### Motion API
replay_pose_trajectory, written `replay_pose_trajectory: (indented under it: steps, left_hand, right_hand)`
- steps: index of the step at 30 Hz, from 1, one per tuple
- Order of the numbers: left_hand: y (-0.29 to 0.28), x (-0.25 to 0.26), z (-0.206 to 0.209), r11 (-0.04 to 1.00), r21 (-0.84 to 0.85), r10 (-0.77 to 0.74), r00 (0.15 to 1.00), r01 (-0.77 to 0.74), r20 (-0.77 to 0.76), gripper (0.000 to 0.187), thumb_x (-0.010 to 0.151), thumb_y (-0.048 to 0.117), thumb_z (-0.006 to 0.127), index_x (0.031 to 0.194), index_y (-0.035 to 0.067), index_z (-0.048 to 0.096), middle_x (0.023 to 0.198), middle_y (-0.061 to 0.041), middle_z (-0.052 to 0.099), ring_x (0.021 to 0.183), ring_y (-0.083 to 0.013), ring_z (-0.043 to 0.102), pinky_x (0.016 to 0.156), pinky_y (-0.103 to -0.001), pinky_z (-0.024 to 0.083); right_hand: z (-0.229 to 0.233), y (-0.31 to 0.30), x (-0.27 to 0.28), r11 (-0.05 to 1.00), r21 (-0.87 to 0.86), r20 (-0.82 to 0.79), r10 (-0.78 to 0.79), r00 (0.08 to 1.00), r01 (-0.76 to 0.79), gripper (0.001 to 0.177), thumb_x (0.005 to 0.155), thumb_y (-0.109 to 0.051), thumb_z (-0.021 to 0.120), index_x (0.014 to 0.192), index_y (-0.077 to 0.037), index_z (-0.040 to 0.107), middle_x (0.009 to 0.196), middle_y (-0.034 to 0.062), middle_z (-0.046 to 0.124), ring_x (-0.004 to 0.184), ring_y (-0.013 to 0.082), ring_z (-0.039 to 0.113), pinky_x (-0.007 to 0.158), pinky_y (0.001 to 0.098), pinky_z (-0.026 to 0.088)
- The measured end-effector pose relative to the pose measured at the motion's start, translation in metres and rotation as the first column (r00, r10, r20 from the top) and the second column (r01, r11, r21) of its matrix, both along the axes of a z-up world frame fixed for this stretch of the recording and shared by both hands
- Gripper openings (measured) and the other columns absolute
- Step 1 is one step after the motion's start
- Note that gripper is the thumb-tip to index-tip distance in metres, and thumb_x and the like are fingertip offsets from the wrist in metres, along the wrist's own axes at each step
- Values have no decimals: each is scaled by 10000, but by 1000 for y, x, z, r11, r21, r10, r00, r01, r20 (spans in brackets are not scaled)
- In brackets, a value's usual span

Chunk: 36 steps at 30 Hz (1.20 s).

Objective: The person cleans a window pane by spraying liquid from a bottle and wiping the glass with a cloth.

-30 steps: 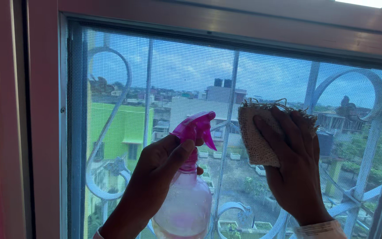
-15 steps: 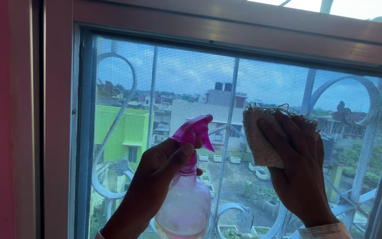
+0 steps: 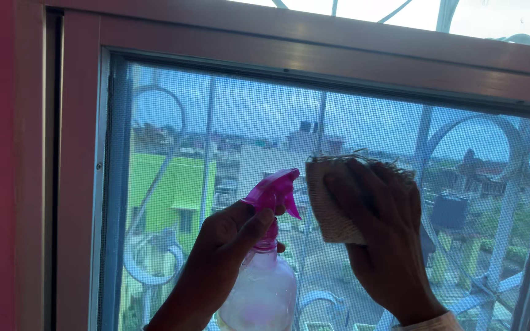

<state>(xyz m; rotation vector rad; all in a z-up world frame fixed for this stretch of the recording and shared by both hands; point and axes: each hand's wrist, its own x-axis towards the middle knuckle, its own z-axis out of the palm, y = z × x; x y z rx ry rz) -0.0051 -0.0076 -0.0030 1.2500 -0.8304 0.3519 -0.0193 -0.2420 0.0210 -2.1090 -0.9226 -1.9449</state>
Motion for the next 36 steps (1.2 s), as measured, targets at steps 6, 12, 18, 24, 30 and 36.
replay_pose_trajectory:
  steps: [6,12,18,24,30,36]
  left_hand:
    - [-4,5,0,999,50,22,1000,-23,19,542,957,421,627,1236,-38,697,912,-48,669,859,-136,678,830,-380,648]
    - [-4,-3,5,992,96,98,988,-87,-118,542,908,448,597,1225,18,693,947,-50,717,888,-134,711,830,-372,622]
    - [-1,-5,2,996,77,54,998,-52,-26,595,934,453,611,1337,18,672,1051,-64,731,956,-142,693,840,-357,604]
    - [0,-5,0,996,69,50,999,-50,3,624,933,464,620,1347,-1,672,1025,-60,712,913,-145,691,808,-382,641]
    - [10,0,-9,999,47,25,1000,-26,17,544,944,421,638,1280,-4,685,992,-56,700,896,-137,688,813,-374,637]
    - [13,-10,-5,1000,1,18,1000,-18,-3,391,942,346,623,1178,46,711,944,4,700,814,-94,654,812,-354,635]
  right_hand:
    - [-3,-6,15,999,8,-28,-47,999,47,700,755,-89,708,1426,-241,581,1548,91,474,1462,396,371,1207,626,207]
    - [-8,-18,22,998,48,-65,-44,997,47,699,763,-78,714,1430,-227,570,1549,73,478,1490,385,352,1219,632,195]
    - [-12,-26,23,996,75,-64,-52,997,57,695,778,-54,695,1440,-220,559,1549,84,474,1497,386,343,1217,620,211]
    - [-14,-29,16,994,89,-56,-56,997,61,707,770,-39,680,1443,-214,551,1543,86,466,1493,380,350,1213,605,225]
    - [-14,-30,6,991,111,-52,-70,996,75,710,768,-43,684,1444,-216,549,1541,78,472,1488,373,367,1220,566,248]
    - [-15,-21,2,986,147,-58,-74,996,82,692,787,-12,660,1445,-193,549,1536,128,459,1475,405,368,1204,573,264]
